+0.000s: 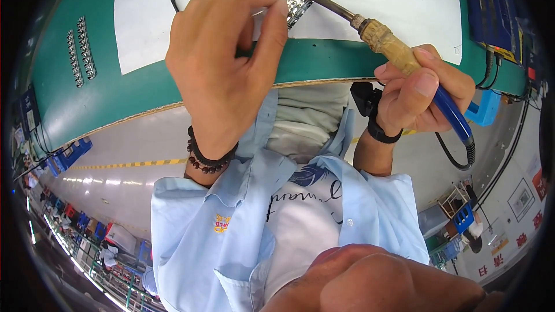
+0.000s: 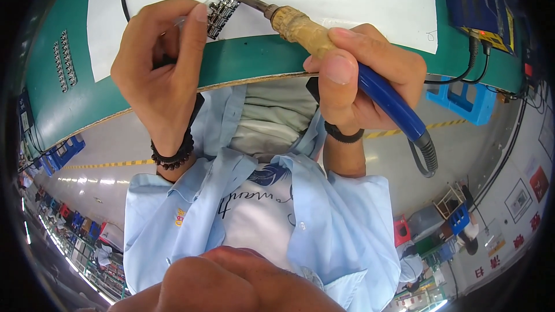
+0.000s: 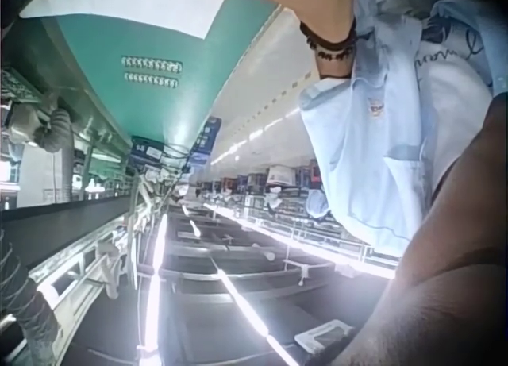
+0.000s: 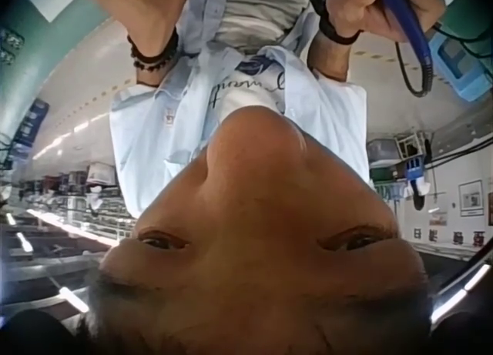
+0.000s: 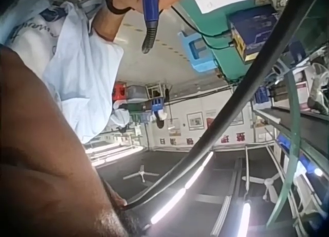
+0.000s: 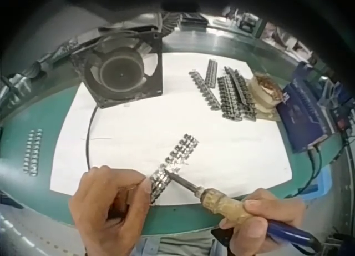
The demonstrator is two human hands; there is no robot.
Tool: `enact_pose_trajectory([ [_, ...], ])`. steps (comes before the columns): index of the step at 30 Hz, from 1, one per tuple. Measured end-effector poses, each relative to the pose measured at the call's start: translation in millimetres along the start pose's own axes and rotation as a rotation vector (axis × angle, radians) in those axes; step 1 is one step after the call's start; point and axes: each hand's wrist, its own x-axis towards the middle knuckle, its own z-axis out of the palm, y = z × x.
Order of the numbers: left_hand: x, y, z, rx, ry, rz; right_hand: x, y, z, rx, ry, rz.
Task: Soldering electronic components onto printed circuit boards at an assembly station.
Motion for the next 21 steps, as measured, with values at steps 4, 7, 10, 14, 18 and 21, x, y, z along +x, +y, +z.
enact_pose_trajectory([
  [4,-2.4,3.1,-1.3,-0.108,0.019,-0.144,1.9,2.0,-6.2,-0.146,-0.102,-0.093],
  [7,-3.4,1.3,-2.1,-0.164,0.038,-0.196,-1.6,0.7,-1.5,-0.167,-0.051,-0.042],
  [10,-5.2,-4.0,-2.7,-0.222,0.071,-0.222,-1.0,3.9,0.1,-0.161,-0.064,-0.071],
  [14,-5.6,-8.4,-4.9,-0.38,0.158,-0.15,-0.9,5.1,2.6,-0.063,0.033,-0.093],
  [18,3.1,-10.0,-18.4,-0.414,0.167,-0.181,-4.4,10.3,2.7,-0.094,0.12,-0.109],
  [21,8.1,-6.5,-33.5,-0.324,0.218,-0.192,-6.9,9.3,0.8,-0.129,0.183,-0.092],
])
